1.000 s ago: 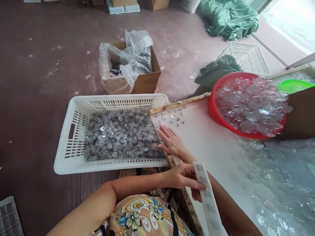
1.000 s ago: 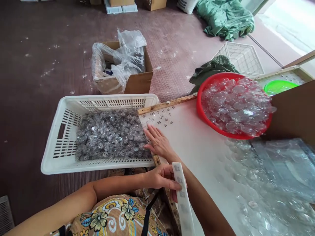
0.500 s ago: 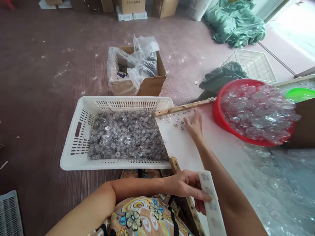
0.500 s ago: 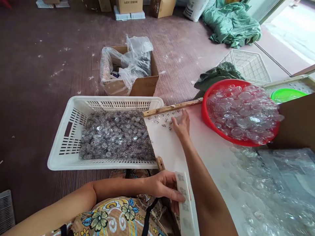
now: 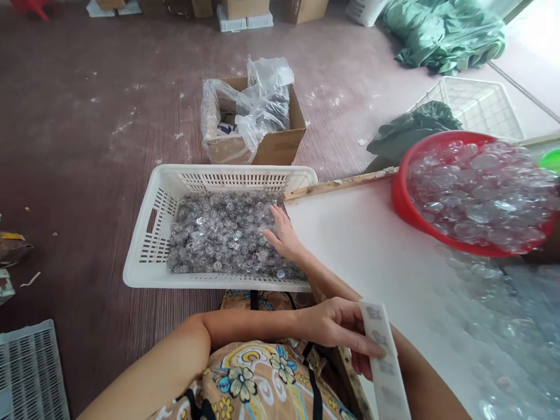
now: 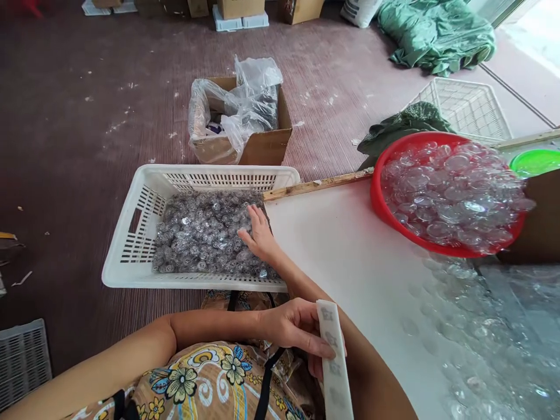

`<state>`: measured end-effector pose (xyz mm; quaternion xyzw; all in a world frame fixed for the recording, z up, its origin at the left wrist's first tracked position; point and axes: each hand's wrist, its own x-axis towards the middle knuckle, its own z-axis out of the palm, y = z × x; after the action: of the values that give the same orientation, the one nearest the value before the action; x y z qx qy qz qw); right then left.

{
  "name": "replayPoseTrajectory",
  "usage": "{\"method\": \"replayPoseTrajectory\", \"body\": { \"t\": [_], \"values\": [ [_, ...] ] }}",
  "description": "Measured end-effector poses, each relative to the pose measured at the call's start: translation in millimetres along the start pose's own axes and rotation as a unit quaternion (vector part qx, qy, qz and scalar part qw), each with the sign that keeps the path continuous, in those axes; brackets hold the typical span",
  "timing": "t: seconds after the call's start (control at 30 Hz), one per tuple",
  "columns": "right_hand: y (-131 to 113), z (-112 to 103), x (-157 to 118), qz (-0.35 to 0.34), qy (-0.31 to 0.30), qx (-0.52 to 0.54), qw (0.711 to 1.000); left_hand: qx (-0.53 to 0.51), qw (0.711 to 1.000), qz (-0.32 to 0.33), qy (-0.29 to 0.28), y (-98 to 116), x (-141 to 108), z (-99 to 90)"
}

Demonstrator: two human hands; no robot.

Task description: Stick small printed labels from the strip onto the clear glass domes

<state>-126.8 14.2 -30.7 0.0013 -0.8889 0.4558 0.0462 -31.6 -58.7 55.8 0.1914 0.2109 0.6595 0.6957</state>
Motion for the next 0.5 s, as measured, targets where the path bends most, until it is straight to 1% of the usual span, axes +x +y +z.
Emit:
{"method": "replayPoseTrajectory", "body": {
  "t": [0.03,0.1,0.2,0.27,0.33,0.4,0.43,0.5],
  "values": [
    [-6,1,0,-0.001,-0.003,0.009,1.000,0.000,1.000,-0.002,0.002,-1,-1,1.2],
    [-10,-6,-4,-0.002,-0.003,0.022,1.000,0.004,1.000,-0.006,0.006,-5,-3,2.3],
    [-2,-32,-19,0.021,0.010,0.108,0.994,0.012,1.000,-0.008,-0.002,-13,-1,3.4],
    [8,-51,-35,0.056,0.034,0.201,0.978,0.016,1.000,-0.017,-0.016,-20,2,6.1],
    [17,-64,-51,0.093,0.053,0.288,0.952,0.018,0.999,-0.035,-0.026,-25,5,10.8],
    [23,-67,-63,0.114,0.048,0.345,0.931,0.024,0.998,-0.052,-0.030,-29,8,16.1],
    [25,-65,-67,0.117,0.041,0.353,0.927,0.030,0.997,-0.057,-0.032,-30,8,18.5],
    [28,-59,-70,0.109,0.052,0.329,0.937,0.042,0.997,-0.061,-0.035,-32,9,22.0]
  ]
}}
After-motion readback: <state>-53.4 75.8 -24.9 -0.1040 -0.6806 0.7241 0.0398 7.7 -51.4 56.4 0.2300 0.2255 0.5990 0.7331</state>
